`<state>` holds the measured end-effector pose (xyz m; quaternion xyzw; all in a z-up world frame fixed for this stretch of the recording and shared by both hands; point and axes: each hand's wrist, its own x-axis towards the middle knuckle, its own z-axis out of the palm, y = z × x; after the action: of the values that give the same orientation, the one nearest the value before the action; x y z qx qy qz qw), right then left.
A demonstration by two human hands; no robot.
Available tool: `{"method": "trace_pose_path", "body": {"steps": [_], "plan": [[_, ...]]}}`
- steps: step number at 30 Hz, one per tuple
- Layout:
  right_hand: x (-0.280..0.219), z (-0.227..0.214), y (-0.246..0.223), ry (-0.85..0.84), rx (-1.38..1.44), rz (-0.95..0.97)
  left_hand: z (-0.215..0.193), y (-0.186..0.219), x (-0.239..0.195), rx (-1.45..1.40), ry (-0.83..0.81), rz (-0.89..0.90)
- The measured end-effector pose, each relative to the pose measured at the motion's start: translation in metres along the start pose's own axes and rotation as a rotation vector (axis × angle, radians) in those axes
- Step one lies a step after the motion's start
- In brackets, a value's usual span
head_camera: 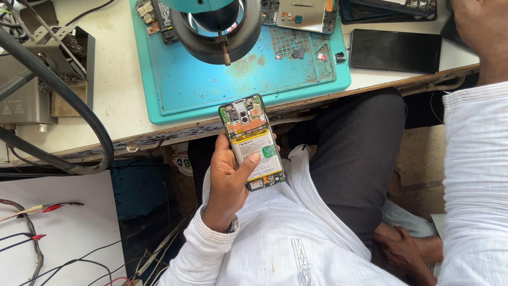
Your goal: The person disassembles a smartphone, removes the screen, and inspects the internal components. They then reassemble the phone and test the screen by turning it on and interacting with the display.
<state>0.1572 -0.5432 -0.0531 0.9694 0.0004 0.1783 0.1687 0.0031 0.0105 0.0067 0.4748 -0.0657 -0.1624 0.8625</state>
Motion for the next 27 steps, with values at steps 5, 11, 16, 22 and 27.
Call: {"method": "trace_pose_path", "body": {"steps": [5,11,16,22,27], "plan": [[0.002,0.017,0.004,0.016,-0.047,-0.026,-0.001,0.002,0.0,-0.016,0.007,0.013],[0.001,0.029,0.007,0.142,0.108,-0.012,-0.002,0.002,0.0,-0.039,-0.005,0.009],[0.0,-0.03,-0.038,0.222,0.49,0.186,-0.004,-0.002,0.0,-0.104,-0.011,-0.002],[0.048,-0.148,-0.152,0.153,0.573,-0.246,-0.003,-0.013,0.002,-0.143,-0.002,-0.004],[0.079,-0.166,-0.213,0.129,0.404,-0.305,-0.002,-0.016,-0.003,-0.172,-0.017,0.014]]}}
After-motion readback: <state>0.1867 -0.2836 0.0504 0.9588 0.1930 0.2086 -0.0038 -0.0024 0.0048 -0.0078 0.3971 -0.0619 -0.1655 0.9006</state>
